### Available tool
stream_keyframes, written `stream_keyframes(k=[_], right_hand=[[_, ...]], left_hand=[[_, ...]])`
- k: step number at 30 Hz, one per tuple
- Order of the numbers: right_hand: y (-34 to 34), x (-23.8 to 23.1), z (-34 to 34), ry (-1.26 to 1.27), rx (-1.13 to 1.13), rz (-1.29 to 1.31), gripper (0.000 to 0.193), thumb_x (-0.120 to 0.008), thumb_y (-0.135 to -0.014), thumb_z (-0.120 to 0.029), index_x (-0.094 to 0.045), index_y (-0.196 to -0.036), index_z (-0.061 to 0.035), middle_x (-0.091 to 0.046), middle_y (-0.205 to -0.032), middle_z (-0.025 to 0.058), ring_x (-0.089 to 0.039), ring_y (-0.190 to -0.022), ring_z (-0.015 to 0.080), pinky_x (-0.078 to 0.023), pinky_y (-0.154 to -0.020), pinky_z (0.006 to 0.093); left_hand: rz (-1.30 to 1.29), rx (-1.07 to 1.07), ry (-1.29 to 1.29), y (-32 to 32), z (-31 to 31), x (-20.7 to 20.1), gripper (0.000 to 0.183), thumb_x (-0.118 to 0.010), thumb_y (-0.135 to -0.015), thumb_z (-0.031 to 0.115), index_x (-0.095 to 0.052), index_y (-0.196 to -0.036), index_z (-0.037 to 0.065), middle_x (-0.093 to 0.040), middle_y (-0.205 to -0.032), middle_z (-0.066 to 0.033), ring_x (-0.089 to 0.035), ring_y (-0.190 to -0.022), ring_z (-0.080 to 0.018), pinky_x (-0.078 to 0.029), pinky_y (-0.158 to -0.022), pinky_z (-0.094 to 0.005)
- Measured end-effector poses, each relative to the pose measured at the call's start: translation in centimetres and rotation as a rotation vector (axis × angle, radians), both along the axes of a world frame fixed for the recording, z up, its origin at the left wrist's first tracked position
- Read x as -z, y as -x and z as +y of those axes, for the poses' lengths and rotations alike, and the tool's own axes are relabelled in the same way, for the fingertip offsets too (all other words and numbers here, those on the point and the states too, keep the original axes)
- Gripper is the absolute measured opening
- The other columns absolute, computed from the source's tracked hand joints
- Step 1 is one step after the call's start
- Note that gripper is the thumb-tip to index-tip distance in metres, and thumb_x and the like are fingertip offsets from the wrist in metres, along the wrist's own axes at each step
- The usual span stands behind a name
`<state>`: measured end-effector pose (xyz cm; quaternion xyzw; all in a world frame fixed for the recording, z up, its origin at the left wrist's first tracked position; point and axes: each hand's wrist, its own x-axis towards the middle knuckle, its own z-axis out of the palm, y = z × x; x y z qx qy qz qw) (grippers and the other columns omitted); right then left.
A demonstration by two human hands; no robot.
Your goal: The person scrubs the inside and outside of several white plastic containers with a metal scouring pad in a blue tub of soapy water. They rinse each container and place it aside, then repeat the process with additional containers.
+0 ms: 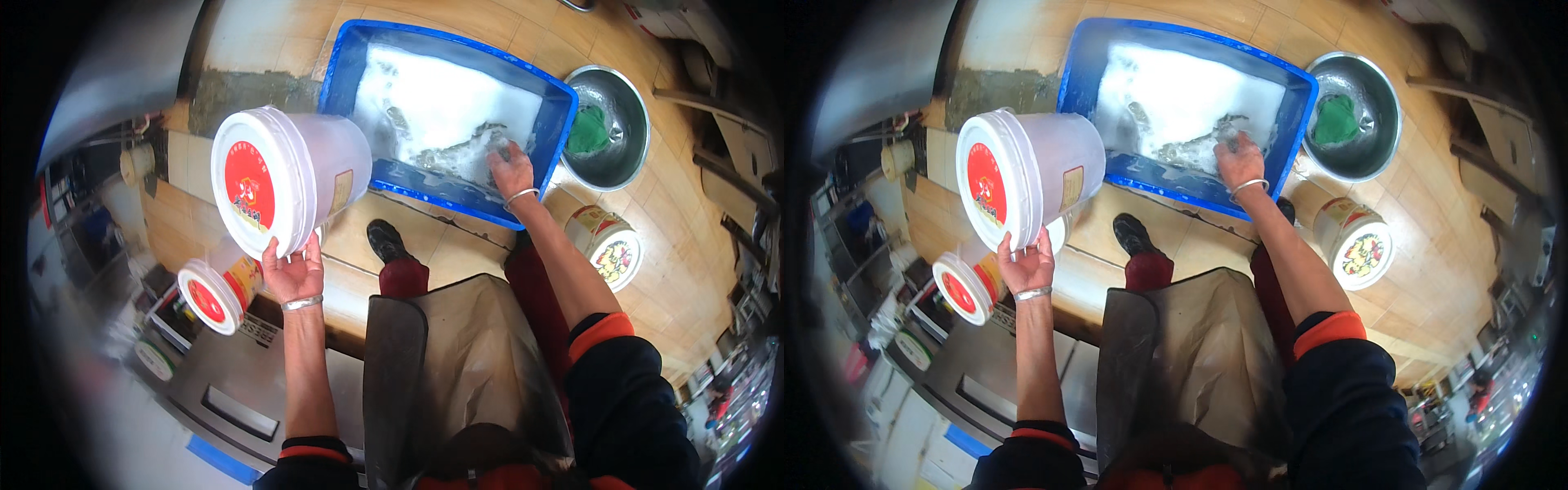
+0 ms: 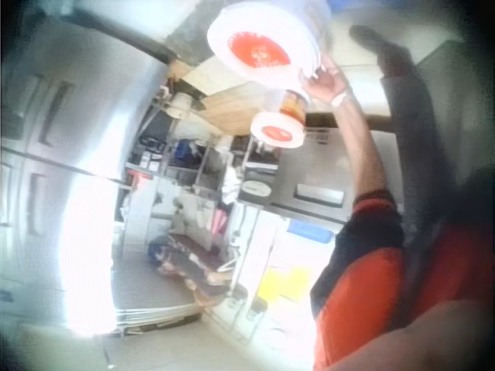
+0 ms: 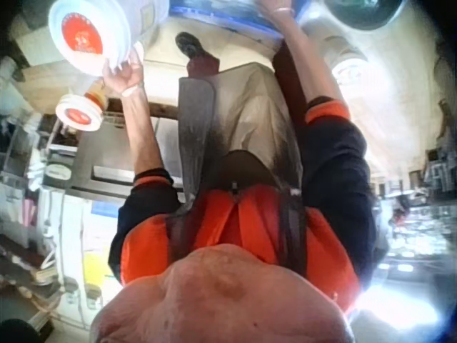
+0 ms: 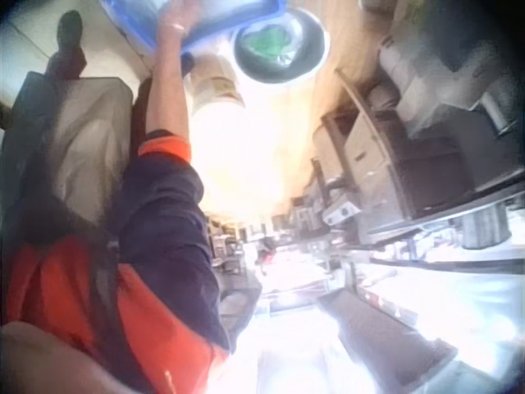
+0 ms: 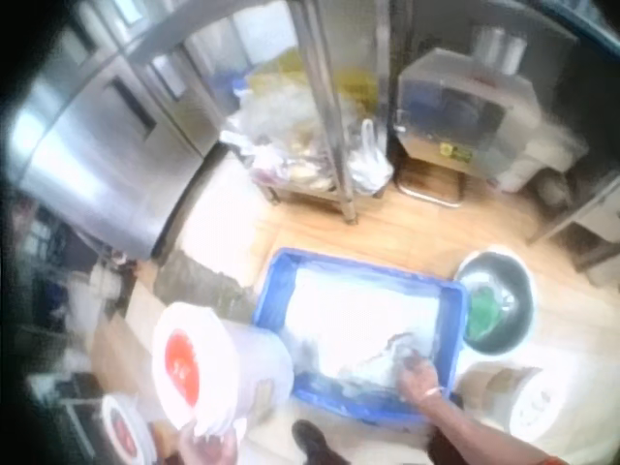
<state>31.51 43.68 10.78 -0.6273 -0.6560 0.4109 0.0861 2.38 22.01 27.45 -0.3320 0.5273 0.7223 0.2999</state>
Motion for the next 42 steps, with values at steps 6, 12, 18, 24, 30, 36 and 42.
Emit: stream_keyframes(k=[6, 12, 18, 24, 30, 36, 42], right_hand=[[-2.4, 0.5, -4.5, 0.213, -0.105, 0.083, 0.050, -0.064, -0.077, -0.037, -0.065, -0.110, 0.0006, -0.066, -0.100, 0.0289, -0.063, -0.097, 0.0419, -0.049, -0.088, 0.0417], [-5.7, 2.6, -4.9, 0.161, -0.106, 0.084, 0.045, -0.068, -0.076, -0.033, -0.066, -0.102, 0.0027, -0.069, -0.089, 0.0244, -0.066, -0.082, 0.0352, -0.051, -0.076, 0.0390], [-8.7, 1.3, -4.2, 0.362, 0.081, 0.374, 0.031, -0.067, -0.081, -0.015, -0.065, -0.109, -0.0015, -0.067, -0.087, 0.0035, -0.061, -0.074, 0.0140, -0.050, -0.068, 0.0292], [-9.5, -0.7, -5.0, 0.456, 0.088, 0.334, 0.028, -0.065, -0.083, -0.010, -0.064, -0.111, -0.0034, -0.066, -0.097, 0.0037, -0.060, -0.087, 0.0125, -0.049, -0.079, 0.0275], [-7.1, -0.2, -7.1, 0.442, 0.027, 0.309, 0.030, -0.065, -0.084, -0.011, -0.062, -0.113, -0.0028, -0.067, -0.098, 0.0055, -0.062, -0.084, 0.0138, -0.050, -0.077, 0.0278], [-3.1, -0.5, -7.5, 0.201, 0.004, 0.131, 0.035, -0.067, -0.081, -0.017, -0.063, -0.113, -0.0026, -0.065, -0.099, 0.0074, -0.060, -0.088, 0.0175, -0.048, -0.080, 0.0308], [3.9, -2.5, -8.1, 0.460, 0.390, 0.696, 0.039, -0.068, -0.079, -0.011, -0.053, -0.115, -0.0042, -0.064, -0.101, 0.0107, -0.064, -0.088, 0.0237, -0.054, -0.075, 0.0375]], left_hand=[[-0.112, -0.110, 0.159, -4.1, -10.8, -4.9, 0.047, -0.070, -0.075, 0.016, -0.054, -0.119, 0.007, -0.056, -0.121, -0.0095, -0.055, -0.111, -0.0295, -0.050, -0.096, -0.0509], [-0.172, -0.177, 0.421, -7.9, -19.7, -4.2, 0.048, -0.069, -0.071, 0.019, -0.056, -0.116, 0.011, -0.053, -0.122, -0.0077, -0.055, -0.111, -0.0302, -0.050, -0.095, -0.0518], [-0.294, -0.413, 0.459, -8.1, -27.2, 6.0, 0.048, -0.065, -0.069, 0.015, -0.058, -0.116, 0.007, -0.064, -0.113, -0.0099, -0.062, -0.105, -0.0315, -0.055, -0.087, -0.0501], [-0.226, -0.663, 0.264, -11.9, -31.4, 15.3, 0.044, -0.064, -0.066, 0.009, -0.060, -0.110, 0.006, -0.062, -0.118, -0.0150, -0.055, -0.116, -0.0370, -0.052, -0.091, -0.0551], [-0.355, -0.770, 0.102, -15.8, -28.5, 22.3, 0.051, -0.059, -0.064, 0.006, -0.058, -0.114, -0.003, -0.062, -0.111, -0.0224, -0.062, -0.100, -0.0409, -0.052, -0.090, -0.0582], [-0.587, -0.590, -0.052, -17.0, -29.8, 21.9, 0.051, -0.062, -0.076, 0.007, -0.049, -0.123, -0.010, -0.060, -0.117, -0.0232, -0.057, -0.113, -0.0403, -0.048, -0.099, -0.0508], [-0.715, -0.246, -0.001, -8.9, -32.8, 19.9, 0.044, -0.057, -0.083, 0.005, -0.050, -0.124, -0.010, -0.059, -0.125, -0.0220, -0.057, -0.118, -0.0336, -0.048, -0.102, -0.0433]])
